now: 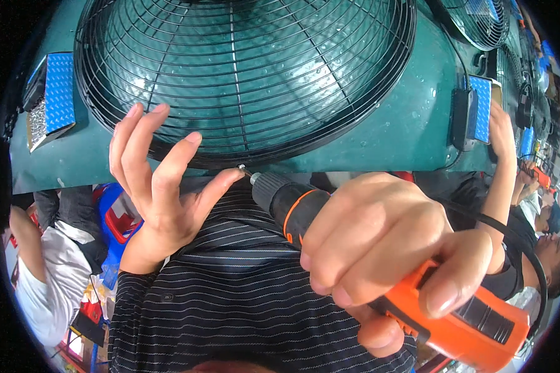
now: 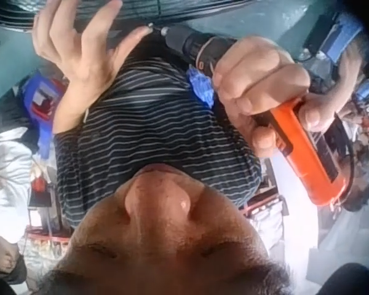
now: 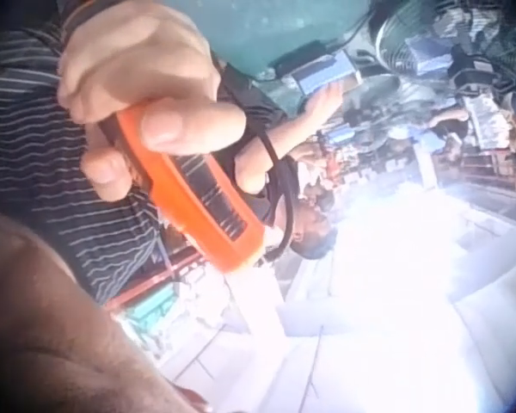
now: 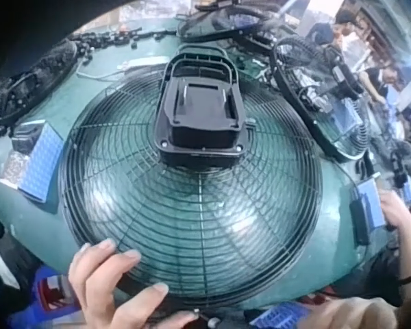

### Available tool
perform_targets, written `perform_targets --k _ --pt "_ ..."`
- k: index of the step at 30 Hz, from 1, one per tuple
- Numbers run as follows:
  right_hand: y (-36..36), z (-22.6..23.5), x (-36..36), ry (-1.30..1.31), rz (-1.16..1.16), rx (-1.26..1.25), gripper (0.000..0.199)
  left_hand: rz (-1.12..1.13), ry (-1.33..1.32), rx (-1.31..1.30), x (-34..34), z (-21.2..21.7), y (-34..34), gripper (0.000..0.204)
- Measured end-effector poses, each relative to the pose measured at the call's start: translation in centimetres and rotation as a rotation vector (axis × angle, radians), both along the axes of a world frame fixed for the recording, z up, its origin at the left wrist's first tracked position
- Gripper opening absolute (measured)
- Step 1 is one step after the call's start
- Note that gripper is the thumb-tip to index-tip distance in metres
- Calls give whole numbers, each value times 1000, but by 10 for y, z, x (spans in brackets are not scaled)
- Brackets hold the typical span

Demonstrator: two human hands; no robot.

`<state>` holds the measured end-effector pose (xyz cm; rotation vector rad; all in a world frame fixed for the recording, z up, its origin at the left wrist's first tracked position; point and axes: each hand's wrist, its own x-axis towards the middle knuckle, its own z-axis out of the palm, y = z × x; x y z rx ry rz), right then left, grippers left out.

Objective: Assembling and securing industrial fan grills and housings using a power drill.

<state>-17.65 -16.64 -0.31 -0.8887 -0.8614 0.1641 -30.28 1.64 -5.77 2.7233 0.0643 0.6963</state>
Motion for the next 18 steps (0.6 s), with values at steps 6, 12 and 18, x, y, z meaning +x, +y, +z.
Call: perform_targets --k 6,12,18 --pt "-1 -11 -14 -18 -113 222 46 -46 39 72 3 1 1 60" --pt "1 -21 -23 -95 -117 333 39 -117 72 86 5 5 6 67" --pt "1 -13 -32 -159 -40 266 41 -125 103 71 12 8 24 74"
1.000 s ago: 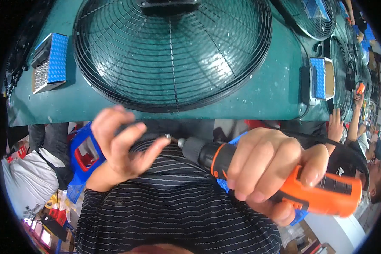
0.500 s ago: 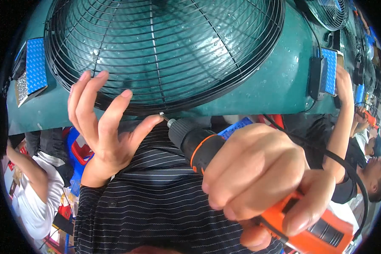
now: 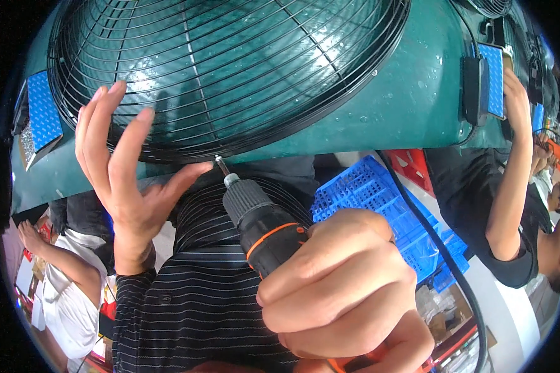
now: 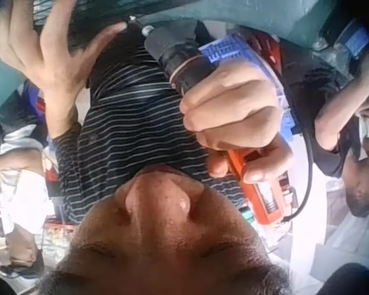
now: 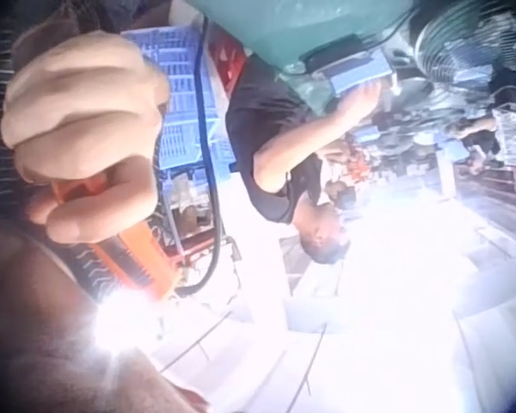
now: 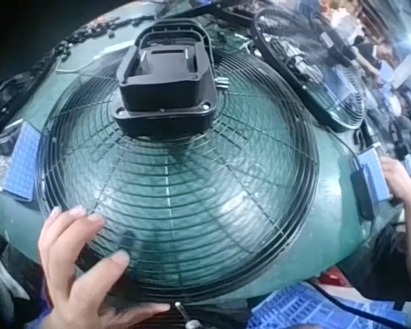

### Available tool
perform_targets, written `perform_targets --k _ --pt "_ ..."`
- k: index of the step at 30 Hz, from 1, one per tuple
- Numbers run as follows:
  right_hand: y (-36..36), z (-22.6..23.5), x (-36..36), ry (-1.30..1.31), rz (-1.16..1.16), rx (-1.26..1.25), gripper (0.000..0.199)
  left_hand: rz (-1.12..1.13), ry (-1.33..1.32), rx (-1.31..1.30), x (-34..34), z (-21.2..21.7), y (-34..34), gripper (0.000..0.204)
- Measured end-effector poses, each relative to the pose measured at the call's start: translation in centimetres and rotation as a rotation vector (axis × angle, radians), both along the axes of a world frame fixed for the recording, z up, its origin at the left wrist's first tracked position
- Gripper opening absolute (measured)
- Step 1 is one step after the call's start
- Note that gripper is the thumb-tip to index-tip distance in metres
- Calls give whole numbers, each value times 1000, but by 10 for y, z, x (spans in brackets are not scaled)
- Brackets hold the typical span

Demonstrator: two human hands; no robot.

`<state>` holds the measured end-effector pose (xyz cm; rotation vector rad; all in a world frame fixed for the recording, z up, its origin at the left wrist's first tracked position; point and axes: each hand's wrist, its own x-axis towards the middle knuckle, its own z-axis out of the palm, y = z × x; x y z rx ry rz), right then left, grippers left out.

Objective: Assembling and securing industrial fan grills and housings using a power drill.

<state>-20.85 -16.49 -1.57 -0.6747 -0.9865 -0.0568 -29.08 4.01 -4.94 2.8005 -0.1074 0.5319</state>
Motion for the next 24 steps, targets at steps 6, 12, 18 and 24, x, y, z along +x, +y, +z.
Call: perform_targets --k 6,12,18,24 --pt "5 -2 -2 -92 -70 20 43 3 86 0 9 14 8 73" --pt "15 9 -6 32 -163 -120 46 -1 134 61 18 23 8 70" --pt "20 23 2 35 -91 -348 46 50 197 115 19 22 12 73" --pt "31 29 8 30 -15 -428 53 38 156 9 18 14 16 71"
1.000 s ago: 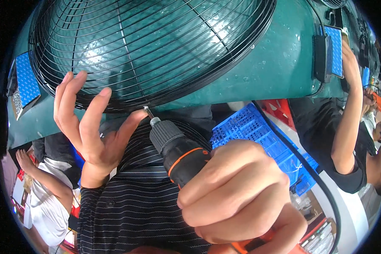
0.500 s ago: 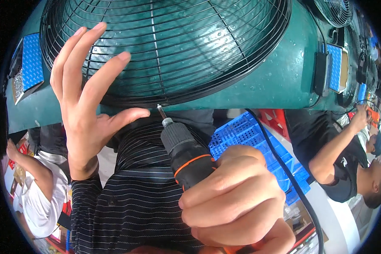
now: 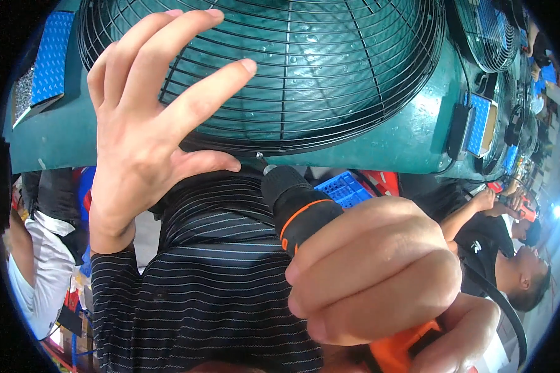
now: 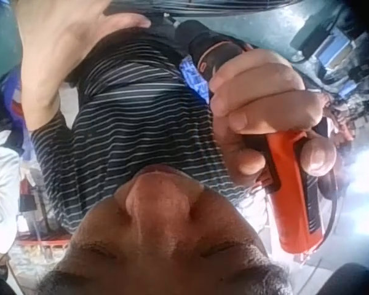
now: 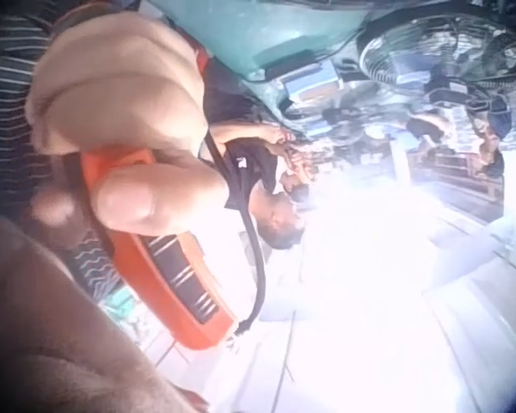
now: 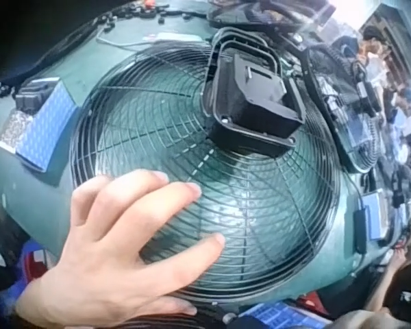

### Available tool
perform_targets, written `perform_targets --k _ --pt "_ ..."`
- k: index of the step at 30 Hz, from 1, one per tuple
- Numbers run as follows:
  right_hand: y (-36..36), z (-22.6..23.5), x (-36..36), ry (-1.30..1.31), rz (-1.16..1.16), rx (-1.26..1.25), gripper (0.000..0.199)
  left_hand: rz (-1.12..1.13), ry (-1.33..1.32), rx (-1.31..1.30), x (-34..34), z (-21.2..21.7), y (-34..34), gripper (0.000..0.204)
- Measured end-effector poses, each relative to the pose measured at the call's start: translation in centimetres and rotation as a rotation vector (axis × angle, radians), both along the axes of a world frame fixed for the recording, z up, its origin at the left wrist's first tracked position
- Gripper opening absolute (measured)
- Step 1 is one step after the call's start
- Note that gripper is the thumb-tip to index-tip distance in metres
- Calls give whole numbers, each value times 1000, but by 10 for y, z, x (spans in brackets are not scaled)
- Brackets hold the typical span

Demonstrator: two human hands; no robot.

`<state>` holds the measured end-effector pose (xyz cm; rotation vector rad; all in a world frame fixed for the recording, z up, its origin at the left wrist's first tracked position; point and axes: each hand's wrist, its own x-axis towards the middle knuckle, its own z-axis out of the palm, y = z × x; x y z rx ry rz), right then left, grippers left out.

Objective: Assembling and securing industrial fan grills and housings using a power drill.

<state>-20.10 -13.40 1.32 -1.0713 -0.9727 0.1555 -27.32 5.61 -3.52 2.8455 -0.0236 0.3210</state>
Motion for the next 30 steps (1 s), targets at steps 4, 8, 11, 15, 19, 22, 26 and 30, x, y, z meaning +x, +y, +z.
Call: perform_targets --k 4,8,11,15,19,22,26,30 --pt "11 -5 -1 -11 2 22 53 -15 -38 -119 0 -8 3 71" --pt "19 -5 1 -40 23 -1 53 -21 -62 -199 0 -13 7 73" --pt "23 -3 3 -48 33 -37 52 -19 -57 -221 -3 -13 9 75" --pt "27 -2 8 -9 120 -46 49 -23 -57 -244 -5 -12 11 79" --pt "27 3 29 67 345 -142 48 -20 -41 -243 -7 -12 11 85" --pt "26 3 43 78 488 -135 48 -16 -93 -296 -8 -11 10 85" --pt "24 6 42 -3 531 -157 53 -37 -81 -323 -10 -11 11 85" --pt "27 13 40 -51 560 -192 52 -69 -100 -319 -13 -13 12 85"
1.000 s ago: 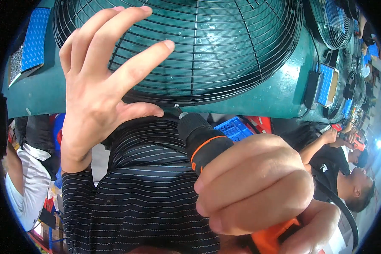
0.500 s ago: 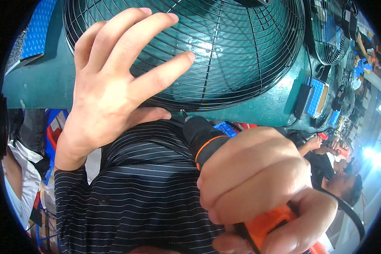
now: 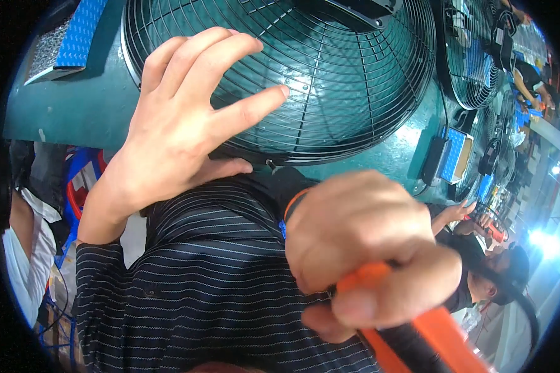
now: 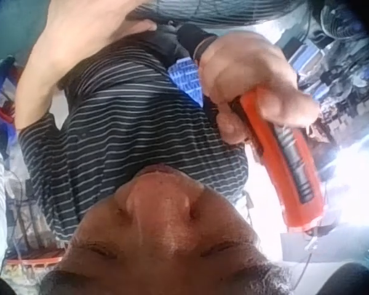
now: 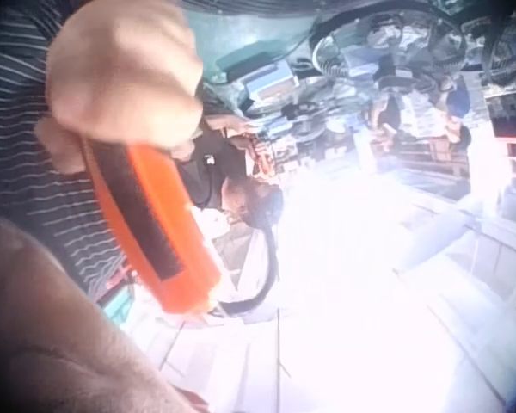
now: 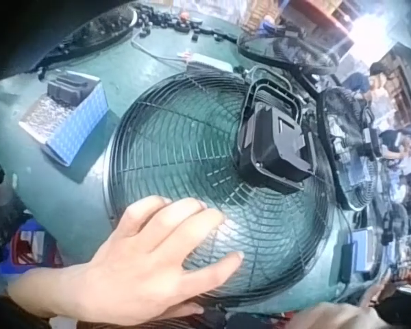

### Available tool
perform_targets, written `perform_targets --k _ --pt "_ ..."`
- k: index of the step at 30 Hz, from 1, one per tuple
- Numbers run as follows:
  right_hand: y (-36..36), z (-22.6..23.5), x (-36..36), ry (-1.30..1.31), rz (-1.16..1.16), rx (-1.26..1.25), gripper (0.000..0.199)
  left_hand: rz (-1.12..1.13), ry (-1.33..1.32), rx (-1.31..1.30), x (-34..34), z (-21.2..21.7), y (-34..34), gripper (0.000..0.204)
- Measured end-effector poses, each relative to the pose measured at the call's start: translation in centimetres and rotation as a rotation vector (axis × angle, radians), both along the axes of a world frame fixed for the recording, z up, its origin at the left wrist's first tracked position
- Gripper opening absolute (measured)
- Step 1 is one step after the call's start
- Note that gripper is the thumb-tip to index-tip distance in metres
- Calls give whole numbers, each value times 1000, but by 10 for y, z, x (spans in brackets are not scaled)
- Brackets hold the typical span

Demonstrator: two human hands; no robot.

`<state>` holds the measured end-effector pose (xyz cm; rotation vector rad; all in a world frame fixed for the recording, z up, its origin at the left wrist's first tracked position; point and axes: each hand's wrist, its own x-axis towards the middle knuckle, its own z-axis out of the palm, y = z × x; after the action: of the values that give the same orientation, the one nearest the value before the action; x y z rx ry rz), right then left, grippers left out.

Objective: Assembling and securing industrial fan grills and housings using a power drill.

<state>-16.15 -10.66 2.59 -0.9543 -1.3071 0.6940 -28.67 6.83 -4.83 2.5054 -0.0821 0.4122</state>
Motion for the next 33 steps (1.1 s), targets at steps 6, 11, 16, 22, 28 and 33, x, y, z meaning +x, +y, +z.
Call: perform_targets --k 6,11,16,22,28,33 --pt "12 8 15 -83 308 -103 49 -82 -46 42 -6 12 28 89" --pt "-2 -2 23 101 197 156 50 -90 -229 290 4 27 58 62" --pt "-78 4 16 351 -434 277 50 -85 15 368 -2 28 64 91" --pt "-141 -18 23 185 -1007 188 42 -186 -54 304 -2 22 75 91" --pt "-161 -44 24 148 -1185 171 39 -160 -61 126 -8 10 -2 80" --pt "-146 -48 15 30 -1369 205 37 -15 -136 172 -13 9 -73 86"
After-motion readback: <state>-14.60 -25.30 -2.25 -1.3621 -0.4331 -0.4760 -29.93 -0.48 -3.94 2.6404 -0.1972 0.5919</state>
